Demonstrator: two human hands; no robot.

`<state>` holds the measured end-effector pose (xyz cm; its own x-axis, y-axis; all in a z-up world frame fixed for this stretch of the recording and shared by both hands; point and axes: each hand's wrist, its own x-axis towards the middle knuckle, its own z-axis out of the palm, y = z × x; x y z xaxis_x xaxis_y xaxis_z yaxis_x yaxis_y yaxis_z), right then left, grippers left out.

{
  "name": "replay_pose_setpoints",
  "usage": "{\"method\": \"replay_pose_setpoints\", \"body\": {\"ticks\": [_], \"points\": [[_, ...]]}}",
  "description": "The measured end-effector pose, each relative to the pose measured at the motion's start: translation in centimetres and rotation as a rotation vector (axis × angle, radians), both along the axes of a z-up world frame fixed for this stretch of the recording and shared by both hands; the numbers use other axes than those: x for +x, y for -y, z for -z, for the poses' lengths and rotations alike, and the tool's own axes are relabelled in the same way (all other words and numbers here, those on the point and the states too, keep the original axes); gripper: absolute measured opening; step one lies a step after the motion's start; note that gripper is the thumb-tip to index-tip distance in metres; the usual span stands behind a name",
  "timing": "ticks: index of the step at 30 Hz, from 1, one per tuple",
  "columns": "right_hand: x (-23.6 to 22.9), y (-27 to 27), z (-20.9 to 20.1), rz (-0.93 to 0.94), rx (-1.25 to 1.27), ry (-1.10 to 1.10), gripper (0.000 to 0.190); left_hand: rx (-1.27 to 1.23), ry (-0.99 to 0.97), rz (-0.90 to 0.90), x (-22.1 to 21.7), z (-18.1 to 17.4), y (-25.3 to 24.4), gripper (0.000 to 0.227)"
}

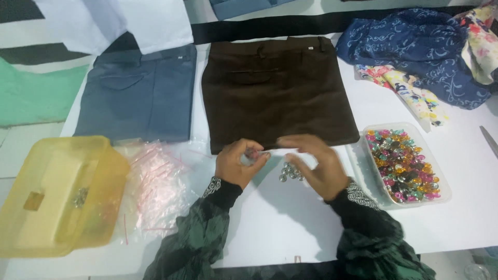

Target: The person sorts colorful buttons from a plastic container onto a white table, then places a subset of silver buttons into a small zip-lock bag. The person continues to sort and arrange buttons on the table throughout the clip.

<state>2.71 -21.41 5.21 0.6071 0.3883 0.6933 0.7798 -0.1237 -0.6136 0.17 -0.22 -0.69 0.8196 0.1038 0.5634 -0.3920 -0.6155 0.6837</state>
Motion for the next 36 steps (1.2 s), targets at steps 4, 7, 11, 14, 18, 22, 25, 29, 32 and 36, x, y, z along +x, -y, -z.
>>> {"method": "replay_pose_setpoints", "body": {"ticks": [4,7,11,14,18,22,25,29,32,36], "points": [[-0.7,3.1,1.3,0.235,-0.481,-0.172,0.035,-0.198,-0.189,-0.001,0.2,-0.5,1.4,0.023],[-2.0,2.9,3.0,0.273,-0.812,-0.244,0.049,-0.263,-0.251,0.012,0.2,-1.5,3.0,0.024],[-2.1,1.5,8.5,0.257,-0.914,0.105,0.035,-0.279,-0.382,0.114,0.6,-2.6,4.2,0.025],[-1.7,1.9,10.5,0.238,-0.802,0.293,0.022,-0.330,-0.461,0.184,0.6,-3.1,4.4,0.033],[-3.1,1.4,7.3,0.266,-0.822,0.268,0.017,-0.382,-0.550,0.205,0.0,-2.4,3.9,0.036],[-2.0,1.7,7.2,0.291,-0.801,0.260,0.017,-0.413,-0.534,0.209,0.1,-1.4,3.9,0.027],[-0.6,2.3,8.4,0.328,-0.845,0.224,0.015,-0.390,-0.543,0.212,0.4,-0.9,4.2,0.020],[1.5,3.1,8.7,0.268,-0.784,-0.095,0.011,-0.390,-0.474,0.218,0.1,-1.1,4.3,0.020],[1.9,2.9,6.3,0.297,-0.717,-0.184,0.009,-0.409,-0.427,0.224,-0.2,-1.2,4.3,0.021],[1.7,2.5,0.8,0.314,-0.516,-0.105,0.010,-0.453,-0.385,0.236,0.1,-1.0,4.3,0.020]]}}
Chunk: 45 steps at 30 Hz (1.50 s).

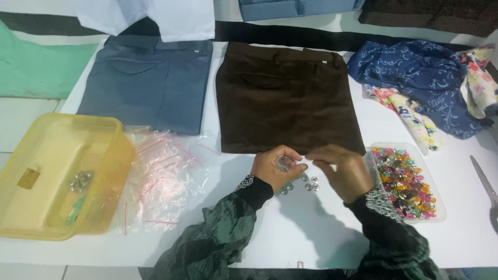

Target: The person sorts colorful buttons from a plastic container onto a white table, then places a subset of silver buttons into a small zip-lock bag. The person continues to sort and arrange buttons on the table throughout the clip.

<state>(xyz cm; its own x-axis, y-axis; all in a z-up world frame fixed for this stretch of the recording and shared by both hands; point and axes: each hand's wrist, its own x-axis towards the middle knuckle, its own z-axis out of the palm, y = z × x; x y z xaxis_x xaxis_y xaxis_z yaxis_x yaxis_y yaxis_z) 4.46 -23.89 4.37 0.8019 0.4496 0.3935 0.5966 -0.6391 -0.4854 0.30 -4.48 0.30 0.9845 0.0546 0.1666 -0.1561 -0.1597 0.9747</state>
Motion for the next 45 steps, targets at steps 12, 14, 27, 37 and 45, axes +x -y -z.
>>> {"method": "replay_pose_setpoints", "body": {"ticks": [12,14,27,37,45], "points": [[-1.6,-4.5,-4.3,-0.264,-0.246,-0.037,0.016,0.120,0.154,-0.046,-0.1,-0.1,0.4,0.019],[-1.0,-4.7,-4.2,-0.252,-0.228,-0.094,0.015,0.117,0.163,-0.034,0.3,1.1,0.5,0.019],[-1.5,-6.0,-5.3,-0.281,0.075,-0.123,0.015,0.079,0.065,-0.005,-0.9,-2.4,0.5,0.017],[-2.4,-3.3,-4.5,-0.192,0.180,0.175,0.017,-0.043,-0.065,0.025,-0.3,-1.2,-0.3,0.019],[-4.3,0.5,7.5,0.026,-0.203,-0.301,0.100,0.029,-0.156,-0.089,0.1,-1.5,-0.3,0.016]]}}
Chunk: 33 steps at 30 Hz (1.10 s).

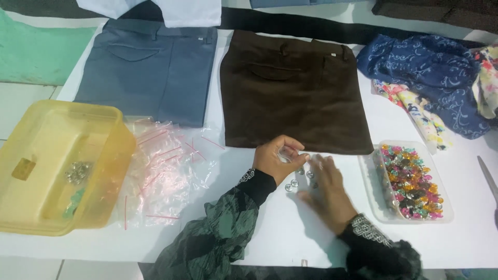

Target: The person sorts colorful buttons from a plastic container onto a white table, then places a subset of silver buttons into a small zip-lock bag. The person continues to sort and arrange buttons on the table throughout the clip.

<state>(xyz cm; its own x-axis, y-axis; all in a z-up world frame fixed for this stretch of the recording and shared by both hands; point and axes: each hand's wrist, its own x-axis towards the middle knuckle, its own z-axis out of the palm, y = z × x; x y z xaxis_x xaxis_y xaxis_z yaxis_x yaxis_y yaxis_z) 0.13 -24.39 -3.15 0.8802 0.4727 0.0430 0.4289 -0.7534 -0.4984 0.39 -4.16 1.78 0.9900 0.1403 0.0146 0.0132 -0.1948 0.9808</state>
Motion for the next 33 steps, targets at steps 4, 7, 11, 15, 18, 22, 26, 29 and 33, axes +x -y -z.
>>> {"method": "replay_pose_setpoints", "body": {"ticks": [4,7,11,15,18,22,26,29,33], "points": [[-0.9,-2.4,-0.9,-0.178,0.009,0.135,0.076,0.006,0.003,0.030,0.2,0.5,-0.1,0.020],[-0.3,-3.6,-0.7,-0.336,0.118,0.396,0.039,0.007,0.084,0.051,0.3,0.8,-0.1,0.021],[0.7,-2.3,1.5,-0.305,-0.003,0.355,0.041,0.038,-0.021,0.020,0.1,-0.2,-0.2,0.021],[-0.1,-1.1,0.8,-0.385,-0.294,0.403,0.054,0.004,-0.033,0.038,-0.2,-0.6,-0.1,0.020],[-0.3,0.2,0.4,-0.359,-0.431,0.239,0.078,0.028,0.059,0.056,0.4,0.9,-0.1,0.022],[-0.9,0.3,1.0,-0.345,-0.175,0.504,0.058,0.026,-0.056,0.054,-0.2,-0.7,-0.1,0.021],[-0.8,0.1,1.0,-0.254,-0.180,0.441,0.049,0.066,-0.060,0.044,0.0,-0.3,-0.1,0.022],[0.2,0.0,0.8,-0.184,-0.159,0.457,0.023,0.046,-0.037,0.083,0.2,0.5,-0.4,0.023],[1.0,-0.1,-0.8,-0.074,-0.072,0.331,0.020,0.036,-0.055,0.122,0.1,0.5,-0.6,0.023]]}}
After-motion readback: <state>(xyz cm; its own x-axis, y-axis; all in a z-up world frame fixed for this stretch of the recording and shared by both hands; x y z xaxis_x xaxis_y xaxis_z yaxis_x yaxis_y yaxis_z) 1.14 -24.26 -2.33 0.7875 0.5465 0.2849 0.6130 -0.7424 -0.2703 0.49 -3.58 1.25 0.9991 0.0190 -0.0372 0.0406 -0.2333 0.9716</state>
